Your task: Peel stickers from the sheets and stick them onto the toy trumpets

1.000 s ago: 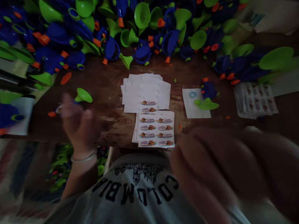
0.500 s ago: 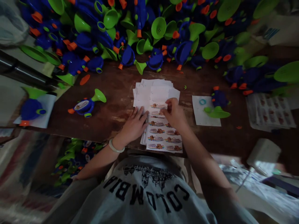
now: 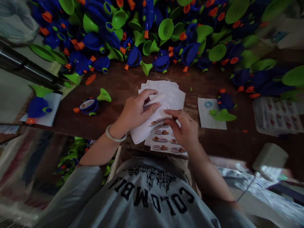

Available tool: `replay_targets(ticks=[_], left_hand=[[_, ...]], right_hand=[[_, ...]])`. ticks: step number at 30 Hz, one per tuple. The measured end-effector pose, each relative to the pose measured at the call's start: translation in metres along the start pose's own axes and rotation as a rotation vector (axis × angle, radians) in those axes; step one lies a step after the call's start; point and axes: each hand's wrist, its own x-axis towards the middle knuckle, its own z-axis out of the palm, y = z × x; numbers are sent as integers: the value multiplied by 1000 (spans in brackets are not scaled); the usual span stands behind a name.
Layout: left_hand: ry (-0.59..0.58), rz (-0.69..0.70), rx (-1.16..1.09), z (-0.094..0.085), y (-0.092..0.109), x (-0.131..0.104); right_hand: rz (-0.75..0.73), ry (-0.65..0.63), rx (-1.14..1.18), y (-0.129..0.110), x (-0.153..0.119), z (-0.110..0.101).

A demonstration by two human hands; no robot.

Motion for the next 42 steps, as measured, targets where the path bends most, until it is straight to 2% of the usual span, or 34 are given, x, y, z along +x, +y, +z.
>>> replay_targets(ticks=[4,14,21,23,26,27,31,33,39,42], left_hand=[[16,-29,-82,-2,9,-3],[-15,-100,-85,-1,9,-5],[24,-152,-152,-2,6,0],[64,-168,-157,-3,3,1],[117,-202,-190,-5,-2,3],[124,-209,-209,-5,-3,3],[152,-193,-226,-4,-1,5],[175,-180,-200,-2,1,6],[219,-179,-184,0,2,8],[200,-178,-206,-1,2,8]], right_hand=[[24,25,-19,-10,-4,-5],[-28,102,-45,-15,-13,-6],[-158,208,-63,-11,-21,1],[-105,275,-36,-9,-25,1],[61,447,118,-5,-30,-2],[103,452,166,-3,-31,-3],[165,199,306,-1,-32,-2],[182,122,382,-2,-32,0],[124,48,456,-1,-34,0],[171,64,394,-3,-36,-2]])
